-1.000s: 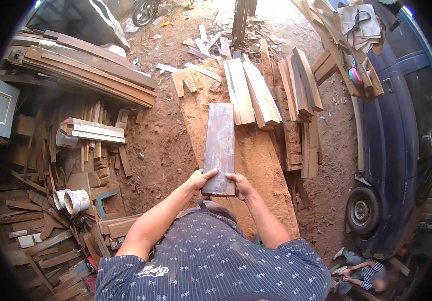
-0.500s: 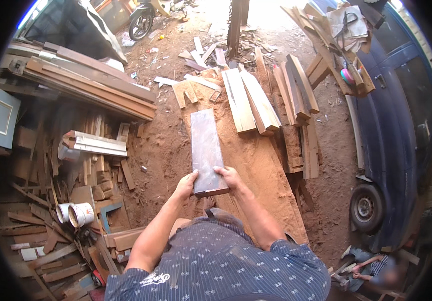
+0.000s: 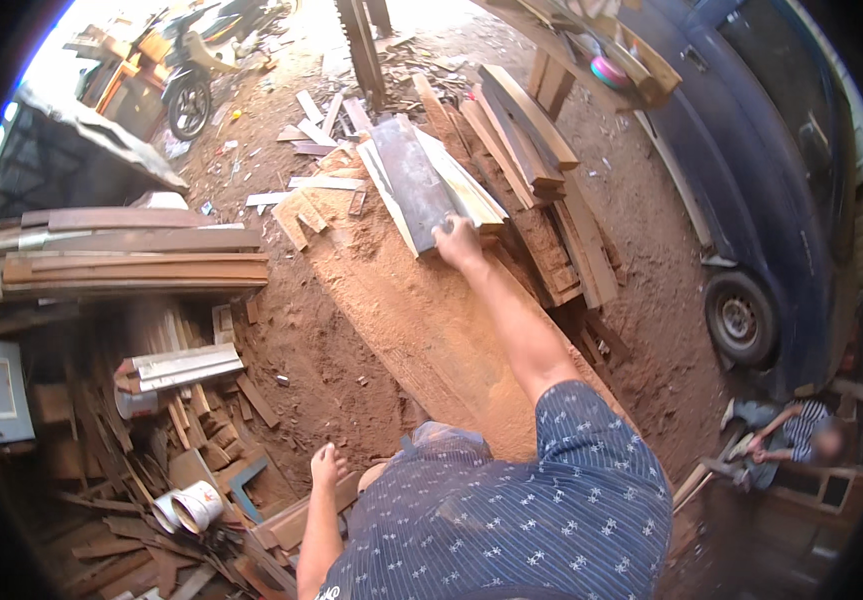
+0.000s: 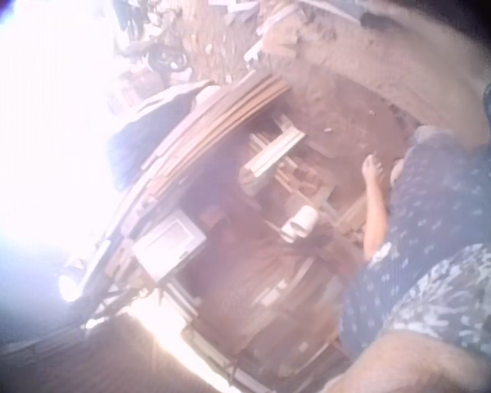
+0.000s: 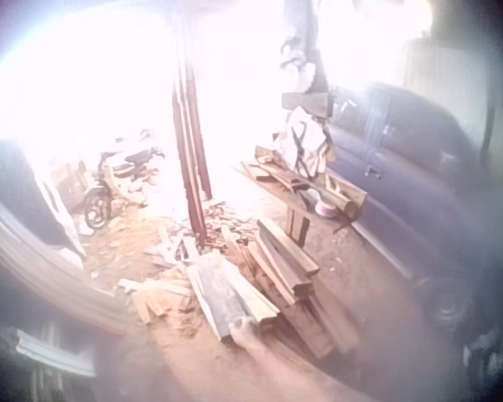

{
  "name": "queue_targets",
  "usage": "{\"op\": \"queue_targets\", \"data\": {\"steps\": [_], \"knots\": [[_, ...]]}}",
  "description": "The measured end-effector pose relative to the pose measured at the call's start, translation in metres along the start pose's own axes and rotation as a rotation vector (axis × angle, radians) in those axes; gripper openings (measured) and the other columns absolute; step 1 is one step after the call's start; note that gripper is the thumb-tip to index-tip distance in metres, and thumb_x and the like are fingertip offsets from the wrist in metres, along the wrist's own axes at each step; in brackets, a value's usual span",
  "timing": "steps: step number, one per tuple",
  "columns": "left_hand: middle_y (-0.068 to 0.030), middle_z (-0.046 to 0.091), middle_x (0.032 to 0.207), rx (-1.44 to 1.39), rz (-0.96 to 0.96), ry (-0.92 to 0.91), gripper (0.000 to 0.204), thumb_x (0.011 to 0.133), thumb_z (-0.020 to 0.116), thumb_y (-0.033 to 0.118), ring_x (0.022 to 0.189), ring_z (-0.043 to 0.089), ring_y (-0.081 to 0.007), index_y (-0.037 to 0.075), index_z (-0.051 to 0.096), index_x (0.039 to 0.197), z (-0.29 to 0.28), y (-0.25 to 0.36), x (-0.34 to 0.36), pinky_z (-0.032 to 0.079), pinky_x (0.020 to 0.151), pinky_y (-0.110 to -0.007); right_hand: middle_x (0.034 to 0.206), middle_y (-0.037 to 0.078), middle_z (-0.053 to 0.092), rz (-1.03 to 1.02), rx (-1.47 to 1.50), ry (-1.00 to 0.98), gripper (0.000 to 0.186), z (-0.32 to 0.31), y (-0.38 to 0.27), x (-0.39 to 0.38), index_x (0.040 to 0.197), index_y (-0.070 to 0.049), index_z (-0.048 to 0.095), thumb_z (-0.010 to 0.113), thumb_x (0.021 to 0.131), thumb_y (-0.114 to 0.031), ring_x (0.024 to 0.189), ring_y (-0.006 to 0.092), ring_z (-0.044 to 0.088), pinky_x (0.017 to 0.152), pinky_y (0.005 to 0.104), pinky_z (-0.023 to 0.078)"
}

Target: The person arranges several pieces of wood on a large plank, then uses a circular saw to cut a long wooden piece into smaller segments. The person handles the wood pieces by hand and operates the saw with both hands to make precise cuts.

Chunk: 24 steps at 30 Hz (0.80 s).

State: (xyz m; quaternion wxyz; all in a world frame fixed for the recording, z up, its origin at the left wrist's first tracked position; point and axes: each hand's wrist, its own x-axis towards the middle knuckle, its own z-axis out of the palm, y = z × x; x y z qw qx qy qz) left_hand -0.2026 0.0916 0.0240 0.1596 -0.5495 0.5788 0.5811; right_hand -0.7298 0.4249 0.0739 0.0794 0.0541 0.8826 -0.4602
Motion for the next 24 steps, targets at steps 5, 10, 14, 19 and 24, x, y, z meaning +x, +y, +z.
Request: {"op": "queue_targets", "data": {"steps": [5,10,14,19,24], "knots": [[-0.0046,0.063,0.087,0.117,-0.051,0.122,0.029,0.101,0.061,0.033,0.069,0.065,-0.0179,0.005,0.064,0.109,-0.016,-0.013,-0.044,0.057,0.054,-0.035,0.143,0.026,0.051,0.047,0.018,0.259,0.060,-0.008,0.138,-0.079,0.133,0.001,0.057,0.074,0.087,-0.032,0.135,0.0386,0.047,0.116,0.0476,0.036],[-0.0094,0.067,0.098,0.511,-0.093,-0.005,0.039,0.100,0.060,0.029,0.075,0.068,-0.0220,0.001,0.062,0.126,-0.030,0.011,-0.081,0.057,0.058,-0.035,0.151,0.031,0.038,0.252,-0.324,0.301,0.098,-0.090,0.239,-0.043,0.154,0.001,0.027,0.080,0.082,-0.039,0.141,0.0460,0.037,0.118,0.0539,0.031],[-0.0138,0.066,0.120,0.535,-0.122,0.058,0.047,0.101,0.061,0.031,0.090,0.070,-0.0255,0.000,0.056,0.136,-0.019,0.052,-0.077,0.058,0.069,-0.036,0.159,0.027,0.026,0.287,-0.565,0.061,0.113,-0.125,0.254,0.012,0.159,-0.005,0.016,0.086,0.077,-0.041,0.146,0.0401,0.032,0.120,0.0499,0.031],[-0.0135,0.066,0.123,0.510,0.132,0.071,0.052,0.100,0.064,0.032,0.095,0.070,-0.0236,-0.002,0.053,0.138,0.028,0.140,-0.079,0.057,0.077,-0.034,0.156,0.023,0.028,0.480,-0.792,0.122,0.129,-0.108,0.289,0.047,0.160,-0.008,0.013,0.094,0.066,-0.042,0.145,0.0362,0.032,0.117,0.0494,0.035],[-0.0109,0.067,0.115,0.449,0.216,0.064,0.047,0.101,0.064,0.028,0.093,0.069,-0.0186,-0.002,0.054,0.136,0.032,0.134,-0.093,0.056,0.077,-0.030,0.155,0.021,0.030,0.487,-0.734,-0.061,0.132,-0.118,0.259,0.054,0.155,-0.001,0.022,0.097,0.056,-0.046,0.145,0.0363,0.032,0.113,0.0511,0.040]]}}
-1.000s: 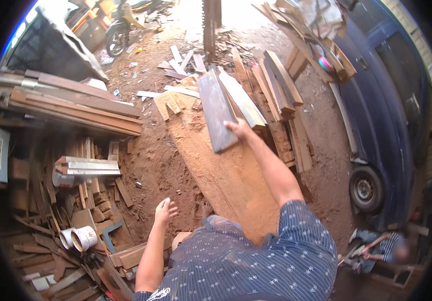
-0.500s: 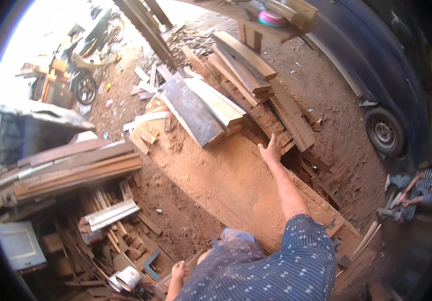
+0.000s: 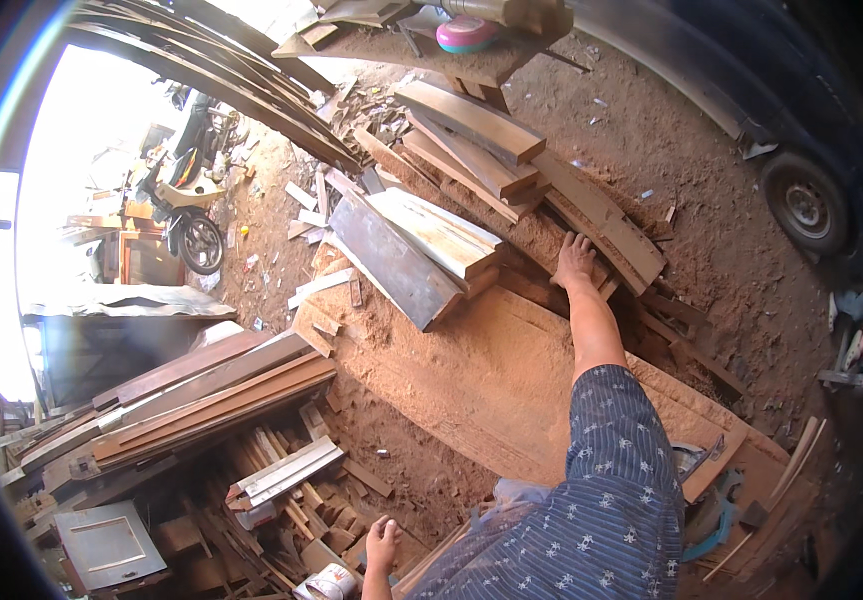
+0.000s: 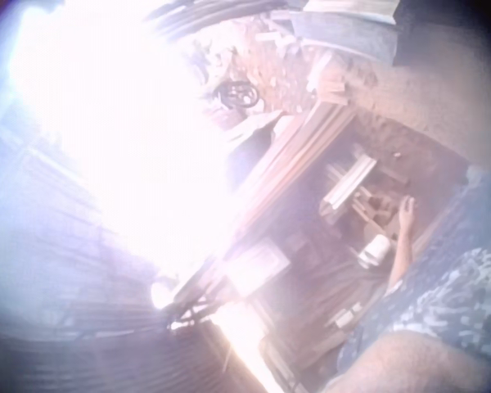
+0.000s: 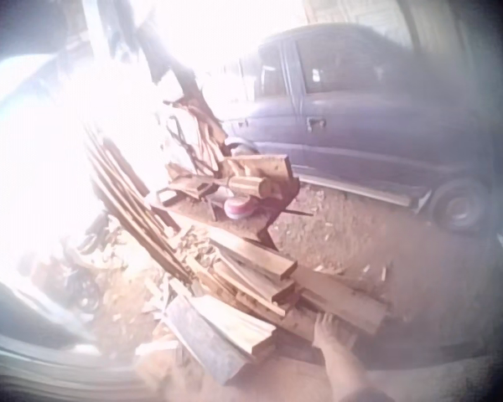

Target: The person arranges several pieces of wood on a large plank, then uses a circular saw to cut a long wooden piece into smaller segments. The person handles the wood pieces by hand and operates the saw with both hands to make precise cuts.

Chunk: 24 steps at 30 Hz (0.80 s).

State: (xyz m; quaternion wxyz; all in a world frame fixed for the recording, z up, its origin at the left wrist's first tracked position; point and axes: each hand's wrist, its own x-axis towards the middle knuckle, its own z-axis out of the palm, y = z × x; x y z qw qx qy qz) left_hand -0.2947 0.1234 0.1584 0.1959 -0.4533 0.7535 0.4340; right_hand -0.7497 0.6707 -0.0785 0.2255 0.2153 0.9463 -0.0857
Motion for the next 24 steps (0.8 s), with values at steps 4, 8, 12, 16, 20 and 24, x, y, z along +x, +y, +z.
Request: {"op": "queue_targets", "data": {"steps": [4,8,12,16,20,24], "knots": [[-0.0110,0.068,0.111,0.115,-0.038,-0.053,0.044,0.100,0.066,0.026,0.092,0.068,-0.0164,-0.002,0.057,0.133,0.004,-0.026,-0.009,0.055,0.075,-0.028,0.153,0.022,0.032,-0.022,0.019,0.011,0.129,-0.019,0.011,0.003,0.153,0.002,0.025,0.096,0.057,-0.047,0.144,0.0375,0.033,0.113,0.0505,0.042],[-0.0125,0.068,0.112,0.119,-0.229,-0.083,0.050,0.099,0.067,0.027,0.093,0.069,-0.0190,-0.002,0.055,0.137,-0.009,-0.065,-0.013,0.056,0.078,-0.030,0.152,0.022,0.034,-0.043,0.113,-0.104,0.127,-0.024,0.004,-0.003,0.154,0.003,0.022,0.095,0.061,-0.043,0.142,0.0398,0.035,0.116,0.0507,0.038],[-0.0157,0.067,0.119,0.136,-0.184,-0.142,0.050,0.100,0.064,0.030,0.099,0.072,-0.0272,-0.005,0.058,0.135,-0.049,-0.146,0.023,0.058,0.080,-0.036,0.153,0.022,0.032,-0.037,0.226,-0.038,0.130,0.001,0.014,-0.005,0.156,0.003,0.016,0.096,0.063,-0.041,0.142,0.0398,0.037,0.118,0.0495,0.036],[-0.0130,0.067,0.119,0.282,-0.155,-0.179,0.050,0.101,0.063,0.030,0.100,0.071,-0.0269,-0.005,0.056,0.136,-0.042,-0.135,0.020,0.058,0.080,-0.035,0.158,0.022,0.025,-0.012,0.053,0.057,0.135,0.029,0.022,-0.011,0.158,0.001,0.009,0.096,0.064,-0.041,0.145,0.0379,0.032,0.121,0.0501,0.031],[-0.0094,0.070,0.111,0.156,0.069,-0.143,0.041,0.096,0.072,0.030,0.094,0.068,-0.0214,0.004,0.064,0.126,-0.043,-0.145,0.048,0.058,0.075,-0.035,0.162,0.021,0.021,0.010,0.028,0.021,0.137,0.031,0.020,0.001,0.159,0.000,0.007,0.095,0.064,-0.042,0.148,0.0358,0.027,0.121,0.0520,0.029],[-0.0078,0.069,0.110,0.175,0.150,-0.139,0.037,0.098,0.070,0.029,0.088,0.068,-0.0214,0.004,0.064,0.125,-0.038,-0.129,0.061,0.057,0.071,-0.035,0.158,0.021,0.026,-0.060,0.007,0.016,0.135,0.016,0.018,-0.003,0.158,0.001,0.011,0.097,0.062,-0.040,0.145,0.0370,0.031,0.119,0.0523,0.030]]}}
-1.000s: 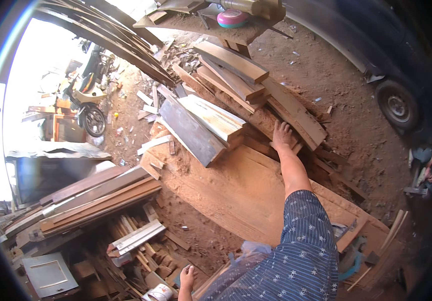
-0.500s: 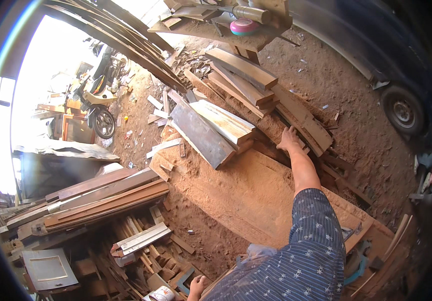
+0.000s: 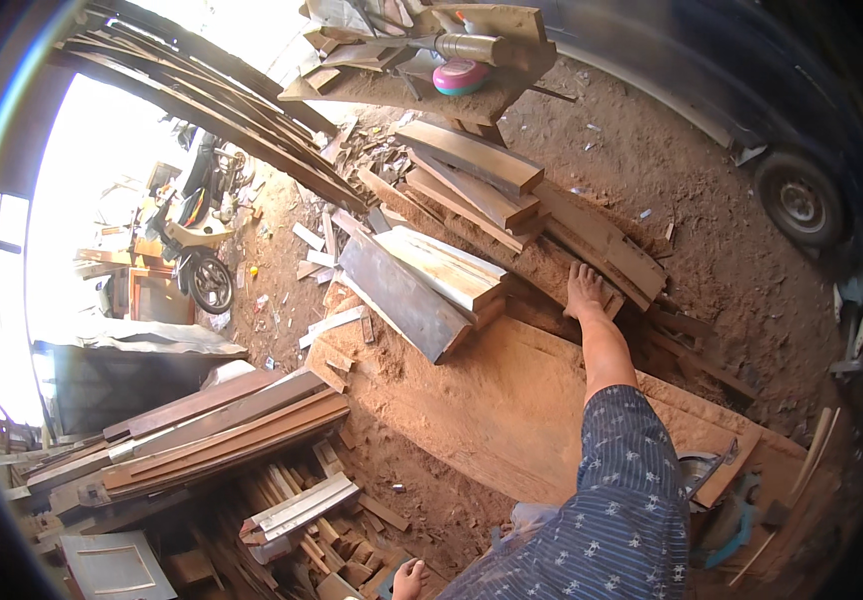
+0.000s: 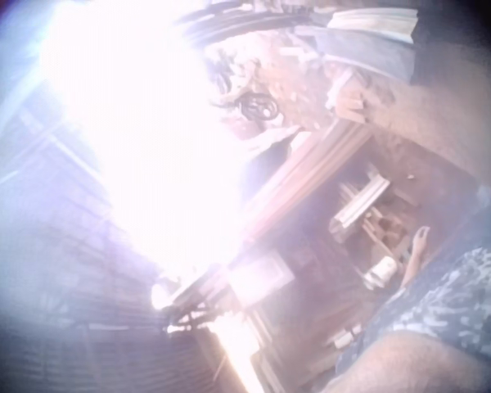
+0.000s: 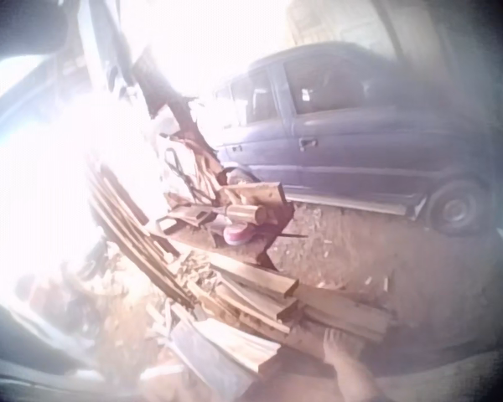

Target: The person arranges several pieces of wood on a large plank, then uses a circular saw to cut a long wooden piece into smaller segments. The person handles the wood pieces by hand and operates the saw with both hands to make precise cuts.

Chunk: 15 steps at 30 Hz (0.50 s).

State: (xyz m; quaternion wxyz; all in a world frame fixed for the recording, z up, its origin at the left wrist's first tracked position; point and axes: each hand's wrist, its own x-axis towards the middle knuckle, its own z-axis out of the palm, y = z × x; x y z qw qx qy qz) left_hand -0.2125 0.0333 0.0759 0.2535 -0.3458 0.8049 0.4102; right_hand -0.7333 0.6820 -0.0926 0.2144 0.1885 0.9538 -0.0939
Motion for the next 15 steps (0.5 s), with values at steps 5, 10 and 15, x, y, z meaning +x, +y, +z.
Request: {"op": "queue_targets", "data": {"steps": [5,10,15], "knots": [[-0.0125,0.067,0.116,0.078,-0.061,-0.008,0.048,0.100,0.066,0.030,0.092,0.070,-0.0235,0.000,0.055,0.137,0.005,0.065,-0.007,0.057,0.075,-0.034,0.149,0.024,0.036,-0.086,-0.031,0.044,0.128,-0.040,0.013,-0.014,0.152,0.005,0.024,0.095,0.056,-0.040,0.140,0.0390,0.037,0.114,0.0505,0.037],[-0.0141,0.065,0.120,-0.076,-0.354,-0.010,0.053,0.100,0.065,0.029,0.090,0.069,-0.0221,-0.003,0.051,0.140,0.012,0.074,-0.026,0.057,0.076,-0.034,0.145,0.032,0.039,-0.162,0.124,-0.156,0.124,-0.103,-0.018,-0.073,0.142,0.013,0.038,0.087,0.051,-0.056,0.138,0.0446,0.039,0.114,0.0506,0.038],[-0.0099,0.067,0.111,-0.052,-0.275,-0.096,0.052,0.100,0.065,0.028,0.088,0.068,-0.0180,0.000,0.052,0.142,0.037,0.107,-0.015,0.054,0.070,-0.032,0.141,0.034,0.049,-0.118,0.401,-0.256,0.113,-0.121,-0.027,-0.147,0.137,0.012,0.050,0.086,0.057,-0.059,0.134,0.0402,0.049,0.110,0.0430,0.043]]}}
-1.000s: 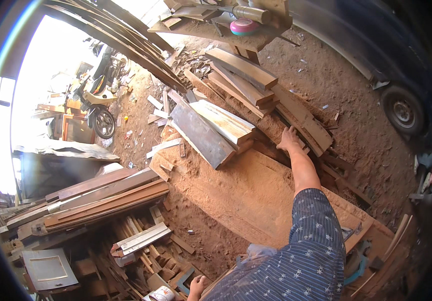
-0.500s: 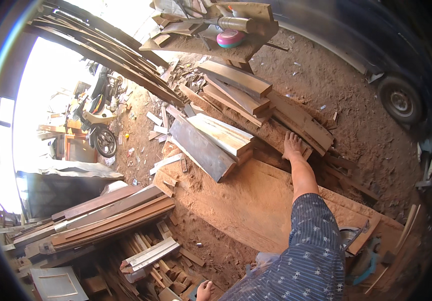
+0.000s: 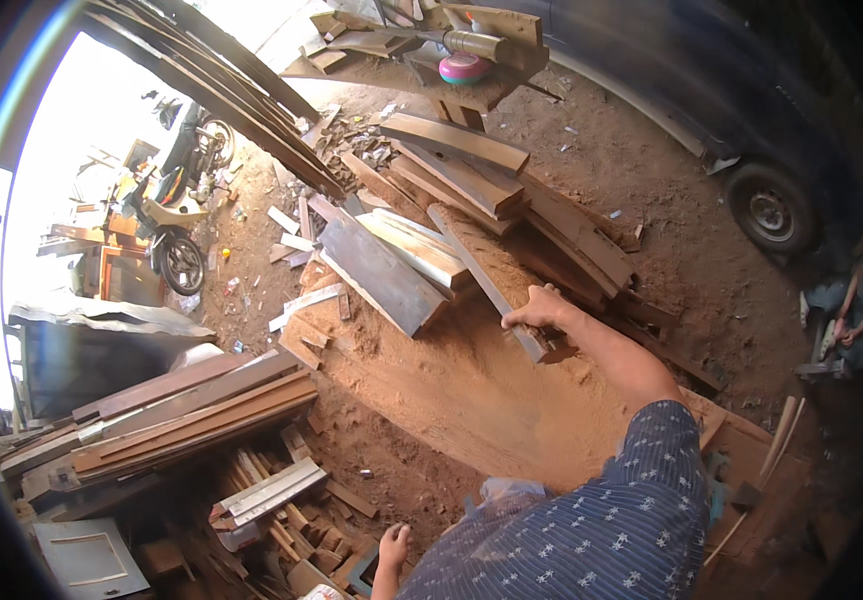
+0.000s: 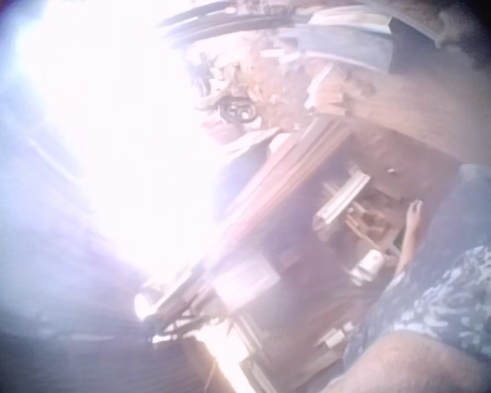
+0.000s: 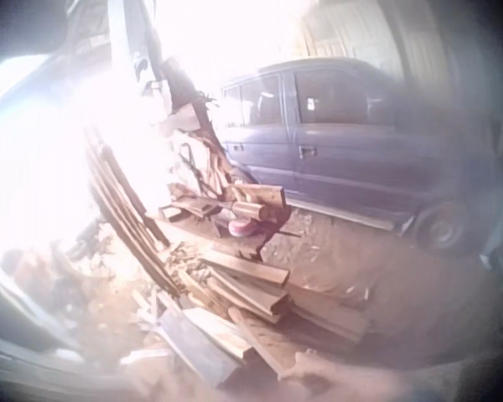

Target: The person arranges several pieces of wood on a large plank, then uses a circular saw to cut a long wooden piece into smaller segments. The person handles the wood pieces by hand and operates the saw with both hands to make precise cuts.

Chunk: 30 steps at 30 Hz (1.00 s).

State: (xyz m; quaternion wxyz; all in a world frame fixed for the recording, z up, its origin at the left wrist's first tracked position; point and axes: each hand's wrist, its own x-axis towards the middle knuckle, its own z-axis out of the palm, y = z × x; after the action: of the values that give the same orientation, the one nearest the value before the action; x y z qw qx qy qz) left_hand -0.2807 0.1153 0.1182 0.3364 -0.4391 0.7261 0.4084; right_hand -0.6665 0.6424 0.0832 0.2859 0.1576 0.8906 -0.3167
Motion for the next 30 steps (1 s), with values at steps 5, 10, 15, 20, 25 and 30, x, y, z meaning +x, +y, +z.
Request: {"op": "queue_targets", "data": {"steps": [5,10,15,20,25,30], "knots": [[-0.0098,0.070,0.110,0.002,0.256,-0.047,0.045,0.099,0.066,0.029,0.091,0.068,-0.0158,0.000,0.059,0.133,0.021,-0.007,0.040,0.054,0.076,-0.029,0.096,0.013,0.069,-0.052,0.529,-0.161,0.076,-0.051,0.002,-0.071,0.113,0.009,0.068,0.084,0.069,-0.051,0.084,0.0191,0.064,0.076,0.0328,0.051],[-0.0103,0.070,0.108,-0.027,0.361,-0.055,0.042,0.100,0.065,0.028,0.091,0.068,-0.0151,0.001,0.060,0.132,0.041,0.042,0.028,0.054,0.078,-0.029,0.111,0.020,0.068,-0.073,0.516,-0.143,0.084,-0.070,0.010,-0.160,0.131,0.010,0.059,0.082,0.073,-0.047,0.097,0.0257,0.067,0.087,0.0365,0.053],[-0.0121,0.069,0.111,-0.078,0.397,-0.140,0.046,0.101,0.063,0.030,0.094,0.068,-0.0168,0.002,0.056,0.137,0.058,0.065,0.031,0.054,0.078,-0.030,0.112,0.020,0.069,-0.215,0.476,-0.206,0.083,-0.047,-0.032,-0.252,0.137,0.007,0.054,0.083,0.073,-0.038,0.096,0.0261,0.069,0.089,0.0389,0.056],[-0.0129,0.069,0.111,-0.015,0.422,-0.149,0.047,0.101,0.063,0.029,0.094,0.068,-0.0169,0.001,0.056,0.138,0.062,0.068,0.019,0.055,0.077,-0.030,0.114,0.023,0.066,-0.384,0.491,-0.259,0.083,0.060,-0.063,-0.208,0.137,0.003,0.054,0.083,0.069,-0.037,0.104,0.0304,0.066,0.093,0.0390,0.054],[-0.0133,0.069,0.113,0.151,0.452,-0.030,0.044,0.100,0.066,0.027,0.097,0.067,-0.0183,-0.003,0.059,0.131,0.041,0.041,0.014,0.055,0.080,-0.031,0.146,0.032,0.036,-0.489,-0.091,-0.001,0.100,0.167,-0.096,-0.161,0.151,-0.004,0.039,0.084,0.069,-0.040,0.135,0.0460,0.037,0.111,0.0557,0.038],[-0.0150,0.068,0.112,0.082,0.211,-0.091,0.047,0.100,0.065,0.027,0.089,0.069,-0.0224,-0.003,0.055,0.136,0.017,0.006,0.026,0.058,0.071,-0.033,0.140,0.029,0.044,-0.545,-0.299,0.315,0.078,0.273,-0.048,-0.092,0.142,-0.003,0.047,0.080,0.076,-0.026,0.133,0.0451,0.041,0.109,0.0553,0.041]]}}
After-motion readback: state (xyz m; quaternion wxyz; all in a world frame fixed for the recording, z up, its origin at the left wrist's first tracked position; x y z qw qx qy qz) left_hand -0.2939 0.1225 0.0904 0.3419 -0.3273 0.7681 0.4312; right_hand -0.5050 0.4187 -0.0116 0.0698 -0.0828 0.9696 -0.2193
